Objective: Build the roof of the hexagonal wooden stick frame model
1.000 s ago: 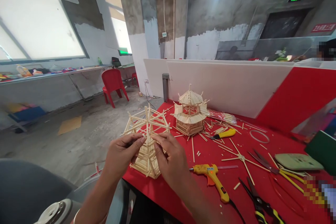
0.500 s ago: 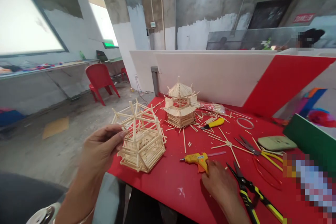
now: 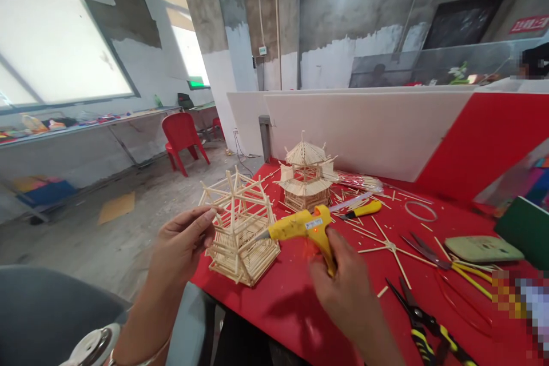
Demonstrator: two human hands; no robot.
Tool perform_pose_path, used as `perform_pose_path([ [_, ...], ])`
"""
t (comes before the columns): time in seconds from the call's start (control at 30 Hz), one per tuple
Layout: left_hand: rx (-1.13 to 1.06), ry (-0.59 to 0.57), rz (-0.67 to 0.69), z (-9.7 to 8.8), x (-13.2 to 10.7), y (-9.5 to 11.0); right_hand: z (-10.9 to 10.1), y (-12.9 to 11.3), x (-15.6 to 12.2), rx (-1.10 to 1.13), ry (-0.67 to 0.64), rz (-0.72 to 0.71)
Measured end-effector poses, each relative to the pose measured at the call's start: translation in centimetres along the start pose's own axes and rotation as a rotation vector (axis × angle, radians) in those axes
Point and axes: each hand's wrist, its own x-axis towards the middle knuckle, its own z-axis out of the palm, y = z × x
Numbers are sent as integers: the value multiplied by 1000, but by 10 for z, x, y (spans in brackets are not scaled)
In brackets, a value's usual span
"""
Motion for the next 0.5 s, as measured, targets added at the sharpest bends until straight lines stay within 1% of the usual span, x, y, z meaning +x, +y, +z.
perform_pose_path([
  [0.07,21,8,12,1,0,-2,1,-32,8,-65,84,-188],
  [0.1,38,7,5,0,0,-3,3,-44,11,-137,112,-244],
  [0.17,78,-10,-38,-1,0,-5,11,-59,17,-299,184,-297],
  [0.23,101,-34,-88,-3,0,-8,20,-63,20,-422,257,-318],
  [0.33,109,-60,-124,-5,-1,-12,30,-61,21,-499,317,-341],
  [0.4,108,-72,-128,-6,-1,-15,32,-59,21,-521,324,-345],
  [0.5,85,-86,-138,-6,0,-17,31,-59,21,-543,296,-340],
])
